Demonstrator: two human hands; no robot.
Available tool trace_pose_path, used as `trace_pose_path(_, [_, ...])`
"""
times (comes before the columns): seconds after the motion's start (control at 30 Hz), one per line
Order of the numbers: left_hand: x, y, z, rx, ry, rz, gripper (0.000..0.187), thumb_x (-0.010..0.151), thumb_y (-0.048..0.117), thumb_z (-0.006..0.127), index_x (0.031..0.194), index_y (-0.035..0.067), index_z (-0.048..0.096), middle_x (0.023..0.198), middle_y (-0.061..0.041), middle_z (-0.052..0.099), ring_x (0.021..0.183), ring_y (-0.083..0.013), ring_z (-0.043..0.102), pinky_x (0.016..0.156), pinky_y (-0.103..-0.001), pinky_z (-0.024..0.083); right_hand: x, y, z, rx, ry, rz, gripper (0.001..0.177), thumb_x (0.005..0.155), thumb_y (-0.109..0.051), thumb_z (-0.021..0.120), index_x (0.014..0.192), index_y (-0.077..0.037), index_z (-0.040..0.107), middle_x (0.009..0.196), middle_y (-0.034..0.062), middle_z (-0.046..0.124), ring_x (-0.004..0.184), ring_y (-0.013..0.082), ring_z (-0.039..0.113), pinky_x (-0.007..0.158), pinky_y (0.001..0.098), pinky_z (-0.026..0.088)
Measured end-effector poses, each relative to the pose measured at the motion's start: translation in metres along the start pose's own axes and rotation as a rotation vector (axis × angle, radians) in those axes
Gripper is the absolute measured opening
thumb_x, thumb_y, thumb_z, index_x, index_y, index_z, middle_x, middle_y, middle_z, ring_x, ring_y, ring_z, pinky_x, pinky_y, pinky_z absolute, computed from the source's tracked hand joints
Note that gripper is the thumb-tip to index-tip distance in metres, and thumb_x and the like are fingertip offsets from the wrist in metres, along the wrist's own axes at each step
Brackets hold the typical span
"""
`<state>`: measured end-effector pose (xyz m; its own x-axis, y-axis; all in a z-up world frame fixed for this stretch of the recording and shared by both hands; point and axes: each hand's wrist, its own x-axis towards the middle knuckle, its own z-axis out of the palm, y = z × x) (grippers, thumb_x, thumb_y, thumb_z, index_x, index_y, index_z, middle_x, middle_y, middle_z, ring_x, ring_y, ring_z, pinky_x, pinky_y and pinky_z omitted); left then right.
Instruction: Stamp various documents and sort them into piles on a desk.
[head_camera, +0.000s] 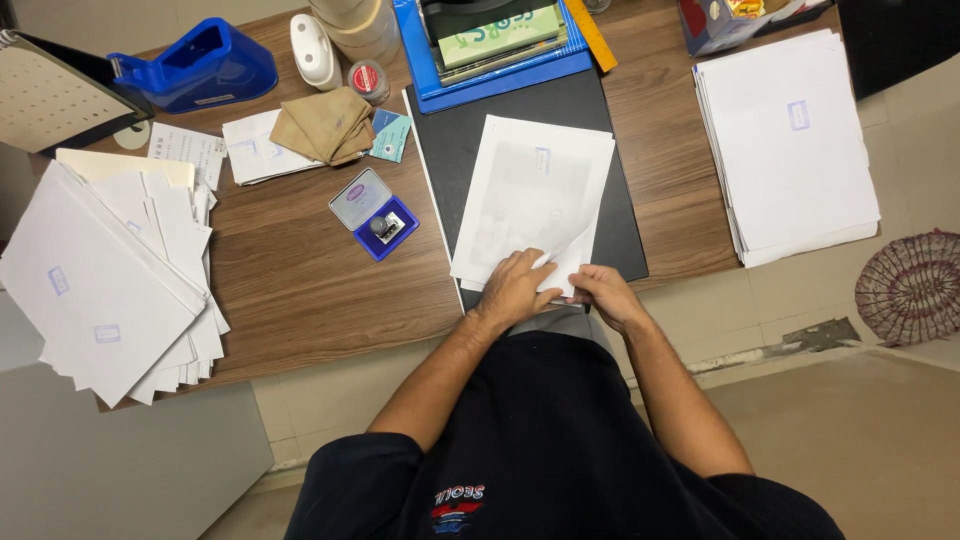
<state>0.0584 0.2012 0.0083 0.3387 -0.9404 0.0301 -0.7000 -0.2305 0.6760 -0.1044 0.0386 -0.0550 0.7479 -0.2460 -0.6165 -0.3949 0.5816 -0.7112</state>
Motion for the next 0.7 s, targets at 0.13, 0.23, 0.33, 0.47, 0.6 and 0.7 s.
trace_pose_path(0.13, [0.0, 0.004, -0.003, -0.024, -0.044, 0.033, 0.06, 0.076, 0.035, 0.084, 0.124, 0.001, 0.071, 0.122, -0.018, 0.059, 0.105, -0.0329, 0.06, 0.091, -0.046, 0.05, 0.005, 0.008, -0.004, 0.022, 0.055, -0.039, 0.021, 0.1, -0.017, 0.067, 0.096, 0.003, 0.071, 0.085, 0.0081, 0.072, 0.073, 0.0124, 0.067, 0.071, 0.0264, 0.057])
trace_pose_path(0.23, [-0.002, -0.002, 0.007, 0.012, -0.03, 0.054, 0.056, 0.078, 0.031, 0.082, 0.126, 0.002, 0.071, 0.121, -0.018, 0.061, 0.105, -0.0319, 0.062, 0.09, -0.044, 0.051, 0.01, 0.008, -0.003, -0.055, 0.124, -0.044, 0.019, 0.099, -0.016, 0.07, 0.091, 0.001, 0.071, 0.081, 0.0068, 0.07, 0.07, 0.0118, 0.064, 0.067, 0.0254, 0.055])
trace_pose_path(0.33, [-0.004, -0.008, 0.014, -0.022, 0.094, 0.082, 0.032, 0.088, 0.024, 0.077, 0.115, 0.008, 0.075, 0.116, -0.013, 0.068, 0.1, -0.0289, 0.068, 0.088, -0.042, 0.054, 0.011, 0.003, 0.002, -0.003, 0.155, -0.061, 0.02, 0.1, -0.016, 0.071, 0.087, -0.001, 0.068, 0.079, 0.0082, 0.069, 0.068, 0.0138, 0.064, 0.065, 0.0258, 0.055])
trace_pose_path(0.47, [-0.001, -0.013, 0.008, -0.162, 0.193, -0.031, 0.013, 0.095, 0.015, 0.072, 0.103, 0.007, 0.078, 0.099, -0.013, 0.071, 0.088, -0.0304, 0.069, 0.081, -0.041, 0.056, 0.003, -0.015, 0.015, 0.081, 0.161, -0.058, 0.028, 0.105, -0.025, 0.059, 0.09, -0.003, 0.066, 0.082, 0.0106, 0.074, 0.074, 0.0155, 0.071, 0.068, 0.0265, 0.057])
trace_pose_path(0.6, [0.011, -0.065, 0.011, -0.424, 0.458, -0.376, 0.009, 0.092, 0.015, 0.075, 0.092, 0.006, 0.078, 0.095, -0.009, 0.077, 0.088, -0.0202, 0.073, 0.077, -0.034, 0.058, -0.001, -0.018, 0.015, 0.039, 0.192, -0.033, 0.031, 0.108, -0.029, 0.051, 0.099, -0.004, 0.066, 0.087, 0.01, 0.075, 0.078, 0.015, 0.071, 0.071, 0.0276, 0.057])
trace_pose_path(0.7, [0.013, -0.094, -0.03, -0.521, 0.627, -0.494, 0.012, 0.088, 0.015, 0.083, 0.087, 0.004, 0.078, 0.09, -0.01, 0.079, 0.086, -0.0194, 0.073, 0.079, -0.031, 0.056, -0.002, -0.018, 0.017, -0.086, 0.24, -0.04, 0.026, 0.106, -0.026, 0.054, 0.103, -0.004, 0.068, 0.094, 0.0092, 0.075, 0.083, 0.0146, 0.071, 0.073, 0.0283, 0.058])
